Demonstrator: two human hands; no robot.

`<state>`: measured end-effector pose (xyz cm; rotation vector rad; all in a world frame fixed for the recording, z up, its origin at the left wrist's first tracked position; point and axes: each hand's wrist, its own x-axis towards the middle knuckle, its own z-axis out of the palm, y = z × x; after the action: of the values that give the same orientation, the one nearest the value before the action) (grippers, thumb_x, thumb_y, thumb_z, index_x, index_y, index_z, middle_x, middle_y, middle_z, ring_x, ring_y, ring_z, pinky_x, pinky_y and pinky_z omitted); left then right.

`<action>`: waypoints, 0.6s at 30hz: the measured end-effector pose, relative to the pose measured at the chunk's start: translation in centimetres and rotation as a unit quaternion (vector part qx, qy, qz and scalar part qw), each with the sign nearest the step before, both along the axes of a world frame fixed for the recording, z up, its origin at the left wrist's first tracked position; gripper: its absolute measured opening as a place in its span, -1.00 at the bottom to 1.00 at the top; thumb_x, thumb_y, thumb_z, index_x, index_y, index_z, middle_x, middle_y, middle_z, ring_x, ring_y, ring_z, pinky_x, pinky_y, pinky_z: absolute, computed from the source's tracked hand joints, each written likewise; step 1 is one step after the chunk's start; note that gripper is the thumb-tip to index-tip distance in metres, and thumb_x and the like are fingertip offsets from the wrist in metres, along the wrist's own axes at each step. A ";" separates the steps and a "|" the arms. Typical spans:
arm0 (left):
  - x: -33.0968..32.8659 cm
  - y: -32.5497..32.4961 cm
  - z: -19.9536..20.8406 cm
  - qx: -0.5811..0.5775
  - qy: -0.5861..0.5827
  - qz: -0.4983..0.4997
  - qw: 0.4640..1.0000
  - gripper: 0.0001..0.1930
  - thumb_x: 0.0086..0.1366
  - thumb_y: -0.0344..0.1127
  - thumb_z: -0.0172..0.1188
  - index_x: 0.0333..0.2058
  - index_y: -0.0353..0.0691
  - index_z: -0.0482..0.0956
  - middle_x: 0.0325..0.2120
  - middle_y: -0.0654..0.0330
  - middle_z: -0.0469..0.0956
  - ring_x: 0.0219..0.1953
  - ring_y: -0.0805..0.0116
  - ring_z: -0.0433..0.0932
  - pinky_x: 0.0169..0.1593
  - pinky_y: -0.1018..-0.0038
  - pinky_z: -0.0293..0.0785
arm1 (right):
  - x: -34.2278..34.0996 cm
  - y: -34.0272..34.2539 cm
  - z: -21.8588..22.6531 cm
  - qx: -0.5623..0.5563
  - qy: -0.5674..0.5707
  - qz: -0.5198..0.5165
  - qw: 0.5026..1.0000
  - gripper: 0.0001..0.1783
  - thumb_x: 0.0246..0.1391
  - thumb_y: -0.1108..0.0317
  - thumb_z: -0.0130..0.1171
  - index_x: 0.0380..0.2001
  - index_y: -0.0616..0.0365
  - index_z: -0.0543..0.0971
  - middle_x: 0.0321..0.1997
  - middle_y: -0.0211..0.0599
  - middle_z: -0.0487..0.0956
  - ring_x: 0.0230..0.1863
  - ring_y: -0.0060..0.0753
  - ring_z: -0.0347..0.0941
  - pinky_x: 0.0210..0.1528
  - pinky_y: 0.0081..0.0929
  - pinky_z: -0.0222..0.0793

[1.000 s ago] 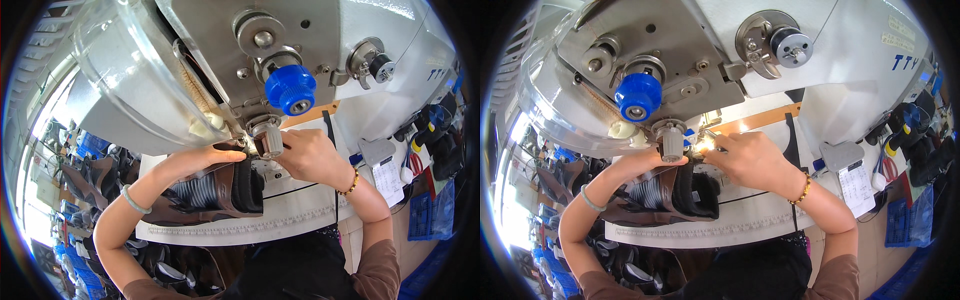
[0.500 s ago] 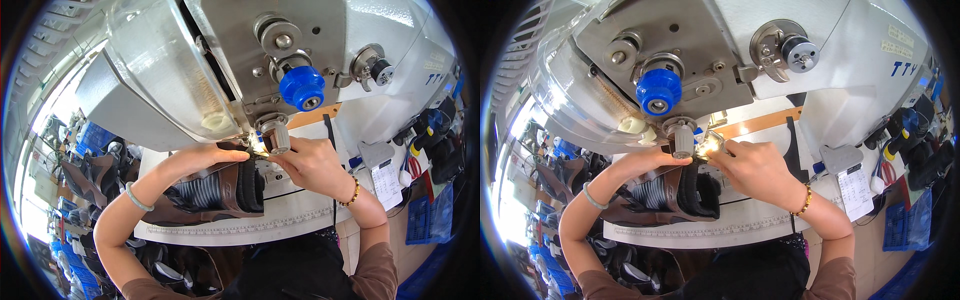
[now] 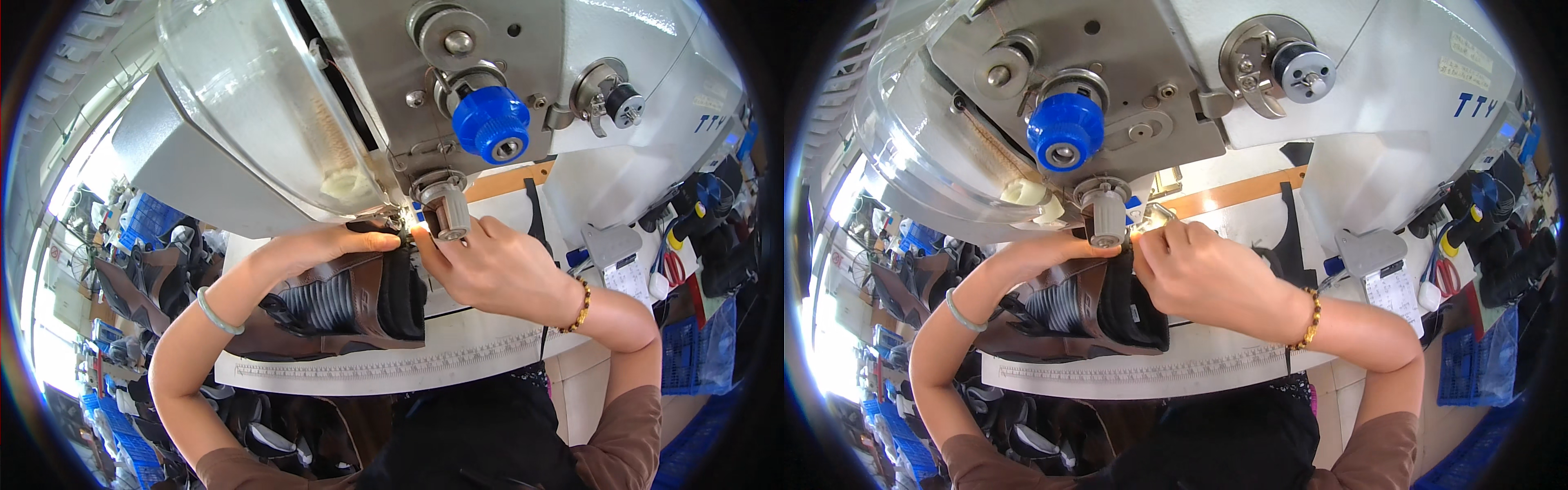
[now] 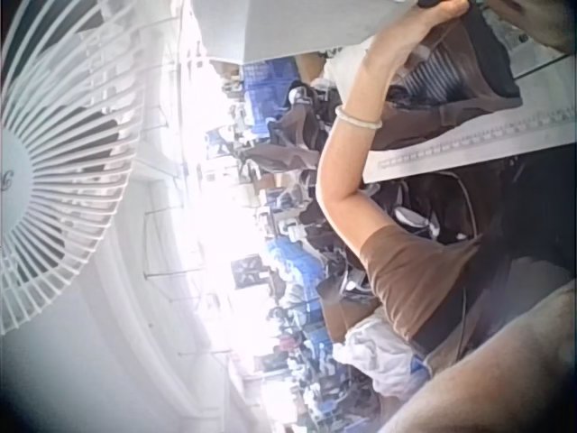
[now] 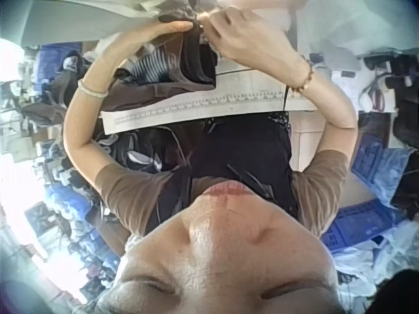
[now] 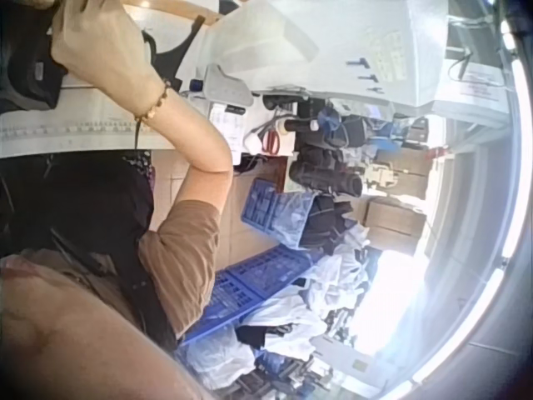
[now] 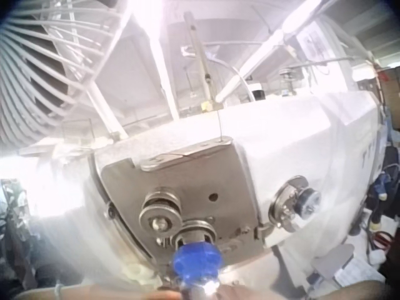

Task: The person assembles boot upper pieces and stitches them together using a sewing machine, trimming thread with snips.

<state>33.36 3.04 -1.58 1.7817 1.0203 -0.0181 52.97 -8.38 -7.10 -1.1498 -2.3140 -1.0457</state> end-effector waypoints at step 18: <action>1.2 0.1 0.0 -0.022 0.058 -0.007 0.998 -0.50 0.17 -0.05 0.16 -0.04 -0.32 0.45 -0.13 0.19 0.47 -0.12 0.47 0.39 0.01 0.59 0.25 | 2.0 -0.3 -1.0 -0.092 0.247 0.002 0.965 -0.75 -0.13 0.30 0.22 -0.29 0.03 0.57 -0.64 -0.44 0.31 -0.65 -0.48 0.37 -0.68 -0.50 0.19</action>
<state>34.58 3.15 -1.59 1.7639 1.0819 -0.1523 54.96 -8.70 -8.07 -1.2969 -2.0340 -0.4717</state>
